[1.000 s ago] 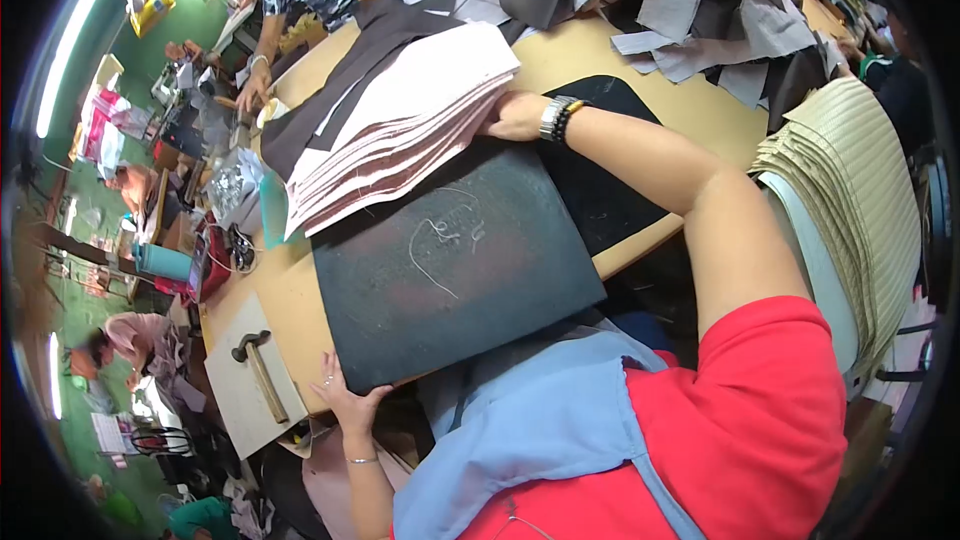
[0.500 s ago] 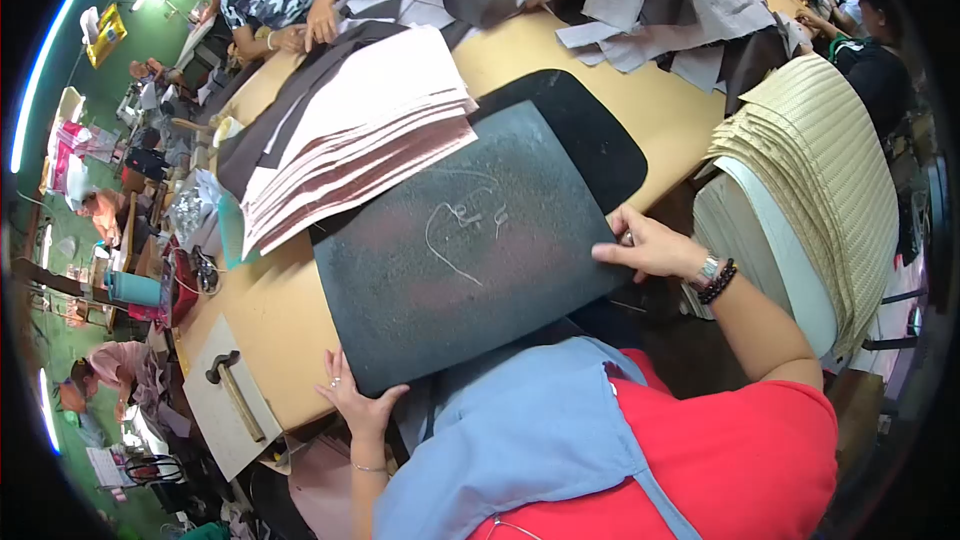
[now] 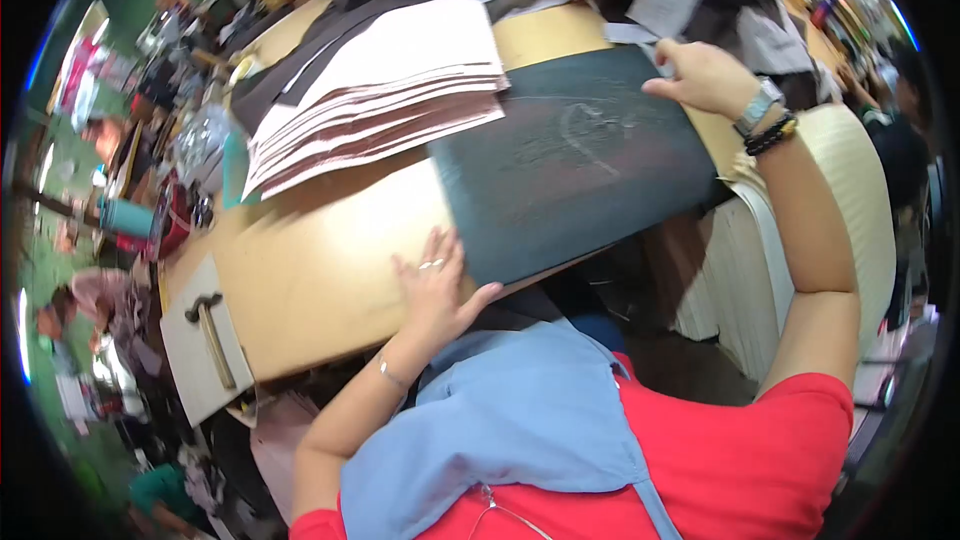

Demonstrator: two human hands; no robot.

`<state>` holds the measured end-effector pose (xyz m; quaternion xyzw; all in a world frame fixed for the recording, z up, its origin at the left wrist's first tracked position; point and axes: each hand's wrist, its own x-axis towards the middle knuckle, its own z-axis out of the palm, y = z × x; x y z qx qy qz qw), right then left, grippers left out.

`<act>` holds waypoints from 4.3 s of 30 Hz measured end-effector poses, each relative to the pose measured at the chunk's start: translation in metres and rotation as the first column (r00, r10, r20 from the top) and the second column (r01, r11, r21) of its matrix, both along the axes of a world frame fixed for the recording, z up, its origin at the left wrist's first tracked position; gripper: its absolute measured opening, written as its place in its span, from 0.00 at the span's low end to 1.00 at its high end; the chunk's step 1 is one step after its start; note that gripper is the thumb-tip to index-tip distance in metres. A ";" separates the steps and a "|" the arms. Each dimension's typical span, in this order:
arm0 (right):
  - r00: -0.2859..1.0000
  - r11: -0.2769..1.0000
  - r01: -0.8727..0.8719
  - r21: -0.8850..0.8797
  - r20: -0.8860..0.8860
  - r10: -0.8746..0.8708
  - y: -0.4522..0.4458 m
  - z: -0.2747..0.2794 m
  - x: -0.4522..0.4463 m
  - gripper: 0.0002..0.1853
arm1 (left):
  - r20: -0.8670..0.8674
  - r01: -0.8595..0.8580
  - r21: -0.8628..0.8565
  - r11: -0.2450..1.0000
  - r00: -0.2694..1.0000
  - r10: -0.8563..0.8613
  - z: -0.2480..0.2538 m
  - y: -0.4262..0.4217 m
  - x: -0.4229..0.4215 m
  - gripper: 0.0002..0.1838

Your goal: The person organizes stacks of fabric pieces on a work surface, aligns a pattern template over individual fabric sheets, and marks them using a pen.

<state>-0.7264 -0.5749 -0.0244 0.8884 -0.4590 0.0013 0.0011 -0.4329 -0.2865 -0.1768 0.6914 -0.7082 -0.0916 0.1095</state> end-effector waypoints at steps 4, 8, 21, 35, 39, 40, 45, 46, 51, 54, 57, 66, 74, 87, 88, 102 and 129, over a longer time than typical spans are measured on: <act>0.970 0.969 -0.217 0.121 0.134 0.201 -0.017 -0.080 0.098 0.32 | -0.019 0.109 0.048 0.993 0.994 -0.108 -0.003 -0.027 -0.032 0.44; 0.985 0.987 -0.155 0.038 0.088 0.151 -0.035 -0.128 0.163 0.54 | -0.108 0.136 0.027 0.990 0.985 -0.132 -0.010 -0.045 -0.061 0.43; 0.984 0.999 -0.019 0.042 0.178 0.011 -0.091 -0.141 0.116 0.44 | -0.226 0.210 -0.102 0.972 0.947 -0.228 -0.029 -0.133 -0.118 0.44; 0.995 0.960 -0.013 -0.278 0.096 0.041 -0.025 -0.149 0.151 0.22 | 0.114 -0.769 -0.245 0.591 0.582 0.805 -0.005 0.094 0.227 0.29; 0.990 0.984 0.138 -0.115 0.052 -0.133 -0.050 -0.158 0.175 0.16 | 0.220 -0.844 -0.102 0.526 0.496 0.840 -0.014 0.119 0.225 0.35; 0.986 0.979 0.164 -0.121 0.058 -0.158 -0.054 -0.162 0.177 0.15 | 0.203 -0.841 -0.125 0.526 0.497 0.844 -0.019 0.126 0.224 0.35; 0.968 0.959 0.247 -0.140 -0.006 -0.250 -0.100 -0.172 0.180 0.15 | 0.164 -0.832 -0.196 0.519 0.494 0.854 -0.038 0.143 0.225 0.36; 0.968 0.964 0.242 -0.110 -0.047 -0.248 -0.107 -0.167 0.180 0.16 | 0.179 -0.834 -0.173 0.525 0.497 0.849 -0.034 0.143 0.222 0.36; 0.683 0.982 0.130 -0.139 0.730 0.013 -0.129 -0.171 0.167 0.19 | 0.166 -0.841 -0.187 0.508 0.483 0.860 -0.015 0.126 0.222 0.37; 0.528 0.986 -0.044 -0.162 0.834 0.161 -0.026 -0.153 0.176 0.15 | 0.204 -0.856 -0.285 0.431 0.385 0.900 -0.003 0.131 0.259 0.39; 0.636 0.832 -0.548 0.087 0.690 0.346 0.094 -0.155 0.220 0.21 | 0.154 -0.928 -0.270 0.257 0.222 0.963 0.011 0.152 0.296 0.39; 0.497 0.494 -0.857 0.149 0.496 0.712 0.154 -0.172 0.452 0.39 | 0.126 -0.950 -0.228 0.214 0.190 0.974 -0.005 0.220 0.312 0.32; 0.464 0.435 -0.865 0.249 0.726 0.508 0.171 -0.140 0.504 0.32 | 0.042 -0.933 -0.228 0.279 0.277 0.960 -0.014 0.241 0.340 0.33; 0.425 0.462 -0.862 0.209 0.795 0.433 0.140 -0.035 0.517 0.13 | 0.099 -0.889 -0.178 0.422 0.411 0.906 0.009 0.245 0.324 0.42; 0.492 0.454 -0.845 0.282 0.742 0.455 0.152 -0.052 0.514 0.16 | 0.097 -0.882 -0.180 0.434 0.424 0.901 0.008 0.248 0.328 0.42; 0.606 0.592 -0.670 -0.447 0.130 0.784 0.155 -0.111 0.548 0.16 | 0.102 -0.856 -0.240 0.458 0.447 0.889 0.000 0.256 0.346 0.37; 0.653 0.603 -0.670 -0.433 0.045 0.756 0.126 -0.092 0.531 0.08 | 0.092 -0.841 -0.328 0.429 0.424 0.901 -0.009 0.256 0.345 0.31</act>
